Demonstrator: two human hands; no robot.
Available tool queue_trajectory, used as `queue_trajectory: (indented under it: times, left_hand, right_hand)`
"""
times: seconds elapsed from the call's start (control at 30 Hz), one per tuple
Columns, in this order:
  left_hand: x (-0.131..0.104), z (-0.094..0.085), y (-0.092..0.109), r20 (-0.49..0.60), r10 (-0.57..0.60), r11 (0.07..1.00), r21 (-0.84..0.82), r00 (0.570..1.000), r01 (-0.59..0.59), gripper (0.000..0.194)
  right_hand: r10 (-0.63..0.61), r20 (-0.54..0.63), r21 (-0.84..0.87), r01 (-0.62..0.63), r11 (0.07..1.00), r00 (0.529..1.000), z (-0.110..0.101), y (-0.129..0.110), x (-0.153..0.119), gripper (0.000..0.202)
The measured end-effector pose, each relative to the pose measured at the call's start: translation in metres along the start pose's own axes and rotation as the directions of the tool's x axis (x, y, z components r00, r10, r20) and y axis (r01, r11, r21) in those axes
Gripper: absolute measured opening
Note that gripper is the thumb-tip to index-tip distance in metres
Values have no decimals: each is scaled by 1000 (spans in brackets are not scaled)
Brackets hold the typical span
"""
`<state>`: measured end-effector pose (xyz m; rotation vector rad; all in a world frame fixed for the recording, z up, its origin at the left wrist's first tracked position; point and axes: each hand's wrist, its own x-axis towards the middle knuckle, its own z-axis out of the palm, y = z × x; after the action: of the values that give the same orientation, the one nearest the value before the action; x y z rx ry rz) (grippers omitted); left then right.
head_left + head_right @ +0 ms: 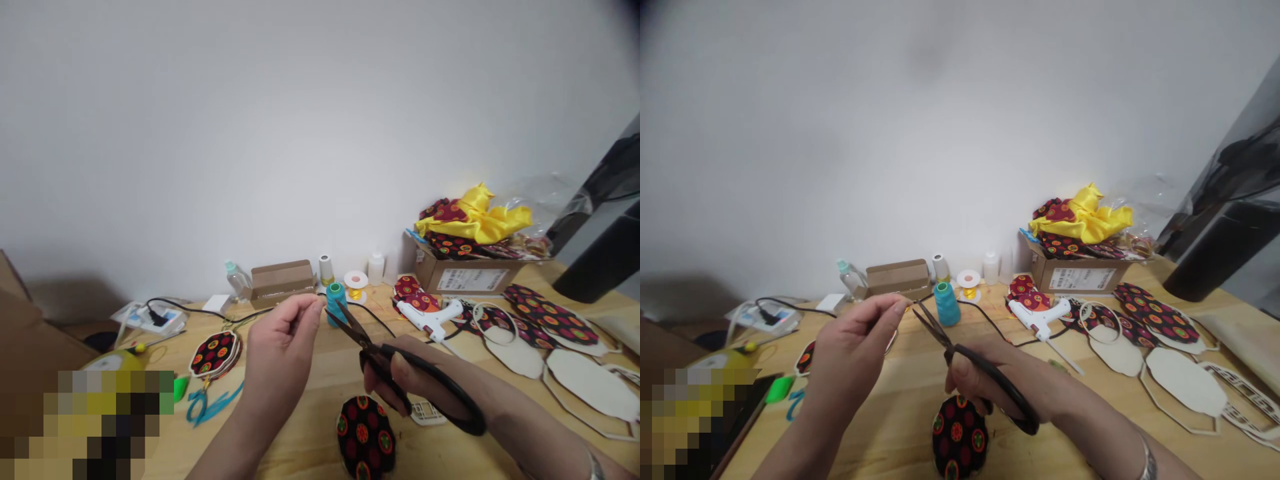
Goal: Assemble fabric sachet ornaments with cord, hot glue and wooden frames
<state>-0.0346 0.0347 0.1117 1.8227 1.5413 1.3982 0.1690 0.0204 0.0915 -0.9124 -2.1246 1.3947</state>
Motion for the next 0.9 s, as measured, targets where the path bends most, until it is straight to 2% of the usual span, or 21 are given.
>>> queue_trajectory:
  times: [0.1,0.27,0.37,0.57,0.9]
  left_hand:
    - [-2,2,3,26,30,999,19,999,-30,16]
    - [-6,6,7,87,90,994,50,992,-95,17]
    - [-8,9,8,117,102,993,47,988,-108,18]
    - [-10,13,6,143,76,996,30,987,-81,19]
    - [-10,13,5,143,55,998,23,988,-59,19]
  right_hand:
    - [7,-26,17,-7,1000,1000,3,0,0,61]
    - [65,-108,15,-64,998,992,7,-3,2,24]
    - [47,-137,25,-44,999,989,8,-5,4,14]
    - [84,-160,116,-65,991,984,12,2,7,11]
    - [105,-195,220,-61,974,975,13,6,9,22]
